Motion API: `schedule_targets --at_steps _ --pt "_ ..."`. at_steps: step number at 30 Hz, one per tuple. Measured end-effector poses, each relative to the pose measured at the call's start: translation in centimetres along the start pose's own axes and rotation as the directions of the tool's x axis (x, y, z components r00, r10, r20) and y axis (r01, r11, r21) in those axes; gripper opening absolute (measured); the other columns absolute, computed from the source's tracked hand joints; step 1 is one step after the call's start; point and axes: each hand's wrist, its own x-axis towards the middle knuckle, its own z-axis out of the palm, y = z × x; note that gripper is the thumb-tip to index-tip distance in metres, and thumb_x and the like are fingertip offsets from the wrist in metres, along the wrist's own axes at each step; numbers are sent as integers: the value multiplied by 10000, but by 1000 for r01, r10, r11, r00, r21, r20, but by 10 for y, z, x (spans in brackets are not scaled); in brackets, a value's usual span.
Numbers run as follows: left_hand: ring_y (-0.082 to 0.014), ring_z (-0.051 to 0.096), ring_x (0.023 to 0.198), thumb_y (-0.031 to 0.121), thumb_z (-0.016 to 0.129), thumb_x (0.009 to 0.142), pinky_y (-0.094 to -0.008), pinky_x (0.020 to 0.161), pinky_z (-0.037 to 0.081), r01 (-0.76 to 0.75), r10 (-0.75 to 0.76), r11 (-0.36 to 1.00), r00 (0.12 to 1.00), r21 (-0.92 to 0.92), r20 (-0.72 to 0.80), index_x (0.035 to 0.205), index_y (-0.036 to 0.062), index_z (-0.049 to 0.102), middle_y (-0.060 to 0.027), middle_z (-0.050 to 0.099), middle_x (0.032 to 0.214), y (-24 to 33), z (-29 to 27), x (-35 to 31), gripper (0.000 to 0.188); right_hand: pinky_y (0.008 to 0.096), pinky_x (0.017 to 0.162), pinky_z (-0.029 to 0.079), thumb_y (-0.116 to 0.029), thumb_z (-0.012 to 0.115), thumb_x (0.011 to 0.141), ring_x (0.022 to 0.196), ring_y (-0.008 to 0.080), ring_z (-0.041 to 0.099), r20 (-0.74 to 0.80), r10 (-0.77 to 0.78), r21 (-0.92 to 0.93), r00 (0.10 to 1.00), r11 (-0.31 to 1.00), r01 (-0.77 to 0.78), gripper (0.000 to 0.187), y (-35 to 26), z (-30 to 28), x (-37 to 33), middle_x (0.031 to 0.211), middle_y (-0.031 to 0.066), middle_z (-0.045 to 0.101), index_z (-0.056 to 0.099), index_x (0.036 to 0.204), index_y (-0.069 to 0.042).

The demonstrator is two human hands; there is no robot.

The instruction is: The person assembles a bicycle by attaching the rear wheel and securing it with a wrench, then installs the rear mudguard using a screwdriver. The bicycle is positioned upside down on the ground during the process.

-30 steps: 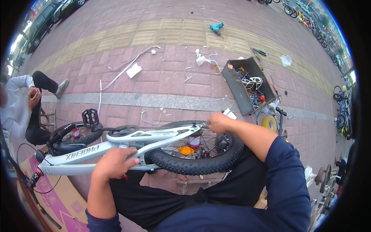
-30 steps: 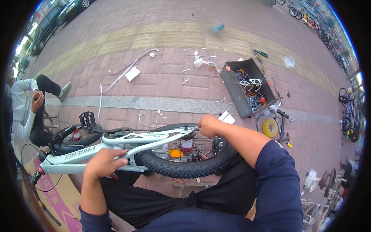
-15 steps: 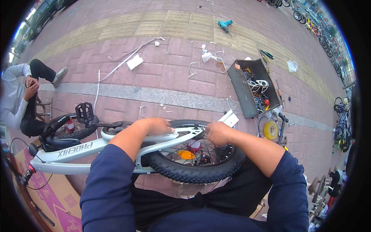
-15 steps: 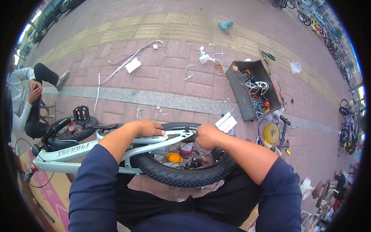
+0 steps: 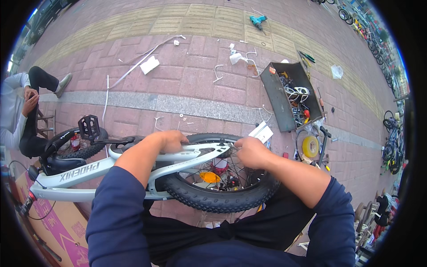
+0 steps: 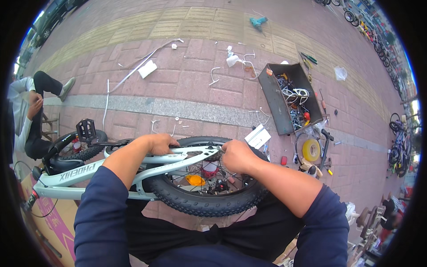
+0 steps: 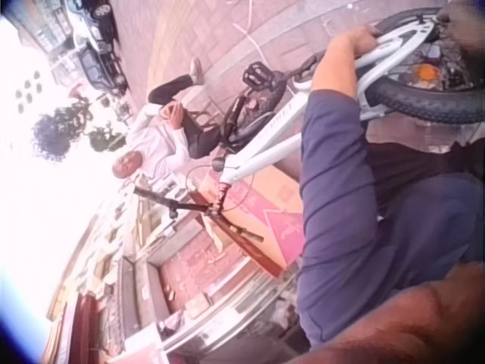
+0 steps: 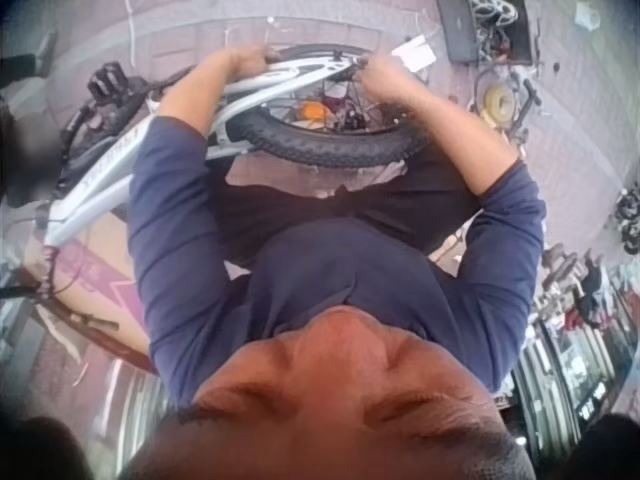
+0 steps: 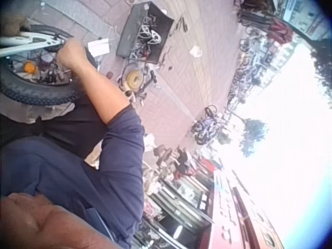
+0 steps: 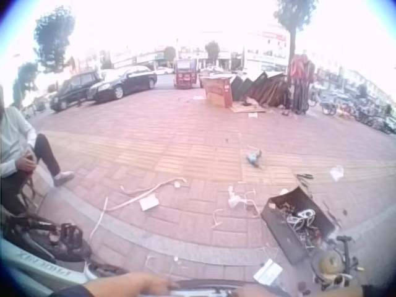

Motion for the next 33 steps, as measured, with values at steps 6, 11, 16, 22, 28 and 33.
schedule_targets --at_steps 6,11,16,22,28,33 --pt "-374 631 1207 289 741 866 -424 1044 488 -5 6 1000 999 9 -50 1382 41 622 -219 668 1311 -7 5 -4 585 396 818 548 -55 553 808 891 362 704 210 -10 114 978 993 -15 511 -30 -14 -18 973 262 716 652 1303 27" --pt "-380 636 1198 284 743 864 -427 1037 494 11 -13 999 999 -44 -43 1378 43 626 -220 671 1303 -1 4 -3 580 521 754 537 -192 610 955 833 422 659 -98 -623 -134 776 781 610 170 21 21 -4 909 187 653 646 1019 -39" --pt "-386 642 1184 280 750 863 -429 1023 502 -3 2 1000 998 -22 -66 1376 51 629 -224 677 1285 -3 6 -2 575 501 689 537 -204 631 934 790 391 660 26 -644 -251 764 736 629 141 31 5 1 859 149 634 609 919 -66" --pt "-388 644 1182 273 758 859 -428 1021 503 10 -11 1000 999 -19 -51 1380 53 625 -226 674 1290 0 4 -4 581 456 660 544 -225 604 940 711 372 654 -156 -614 -177 774 788 589 189 30 -2 5 764 140 653 638 871 -54" --pt "-353 664 1156 273 747 850 -436 961 549 17 -19 999 998 -41 -53 1382 76 632 -196 682 1285 -5 7 0 579 349 449 478 -284 503 1013 466 169 568 -29 47 501 998 865 -26 374 28 -15 57 638 107 624 641 874 35" --pt "-349 659 1168 276 751 846 -430 979 535 -14 14 1000 998 -1 -59 1389 65 625 -196 683 1284 0 2 -4 596 333 366 390 -311 485 1028 405 157 473 49 71 632 996 770 -86 405 44 -4 89 592 58 526 613 904 52"
